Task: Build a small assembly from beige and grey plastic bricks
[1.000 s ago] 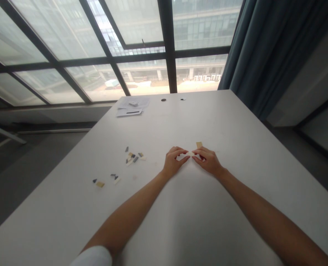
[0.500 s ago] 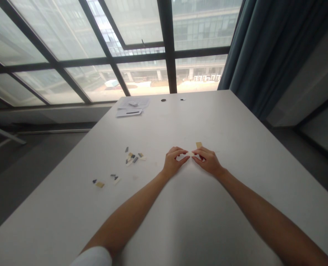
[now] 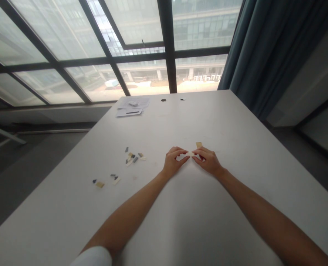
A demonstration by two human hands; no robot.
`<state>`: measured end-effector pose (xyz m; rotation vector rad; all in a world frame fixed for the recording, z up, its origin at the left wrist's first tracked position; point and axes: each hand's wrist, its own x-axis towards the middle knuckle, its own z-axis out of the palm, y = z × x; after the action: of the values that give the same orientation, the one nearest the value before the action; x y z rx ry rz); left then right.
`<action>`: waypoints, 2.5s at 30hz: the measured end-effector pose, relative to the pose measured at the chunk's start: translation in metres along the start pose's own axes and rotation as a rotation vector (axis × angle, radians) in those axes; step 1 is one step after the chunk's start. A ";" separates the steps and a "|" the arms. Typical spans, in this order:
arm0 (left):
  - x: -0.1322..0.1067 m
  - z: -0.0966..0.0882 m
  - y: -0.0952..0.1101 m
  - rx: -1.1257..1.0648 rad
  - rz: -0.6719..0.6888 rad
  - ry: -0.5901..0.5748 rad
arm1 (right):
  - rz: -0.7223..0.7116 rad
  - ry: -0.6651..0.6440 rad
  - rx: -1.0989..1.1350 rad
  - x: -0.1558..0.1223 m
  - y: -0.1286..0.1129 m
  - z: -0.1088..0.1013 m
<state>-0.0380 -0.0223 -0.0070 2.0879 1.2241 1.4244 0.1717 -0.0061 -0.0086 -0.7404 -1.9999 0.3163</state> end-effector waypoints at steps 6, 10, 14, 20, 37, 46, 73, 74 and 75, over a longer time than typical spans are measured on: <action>0.000 0.000 0.001 0.001 -0.007 -0.002 | -0.008 0.006 -0.001 0.001 -0.001 -0.001; 0.000 0.001 -0.001 0.004 -0.001 -0.004 | 0.010 -0.011 0.000 0.000 0.000 -0.001; 0.000 0.001 -0.005 0.002 0.005 -0.010 | 0.006 -0.019 0.021 -0.001 0.004 -0.001; 0.000 0.001 -0.006 -0.015 0.007 -0.001 | 0.007 -0.040 0.045 -0.001 0.005 -0.001; 0.001 0.001 -0.007 -0.042 -0.017 0.015 | -0.022 -0.029 0.033 0.000 0.001 -0.001; 0.002 0.000 -0.002 -0.048 -0.015 0.030 | -0.034 -0.027 0.010 0.000 0.001 -0.001; 0.002 0.001 -0.005 -0.038 -0.016 0.020 | -0.036 -0.036 -0.003 0.001 -0.001 -0.002; 0.002 0.000 -0.005 -0.038 -0.020 0.017 | -0.034 -0.039 -0.002 0.001 -0.001 -0.002; 0.002 0.000 -0.005 -0.039 -0.022 0.013 | -0.033 -0.040 -0.002 0.000 -0.001 -0.002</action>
<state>-0.0396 -0.0181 -0.0094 2.0360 1.2114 1.4429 0.1728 -0.0069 -0.0068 -0.7068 -2.0483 0.3118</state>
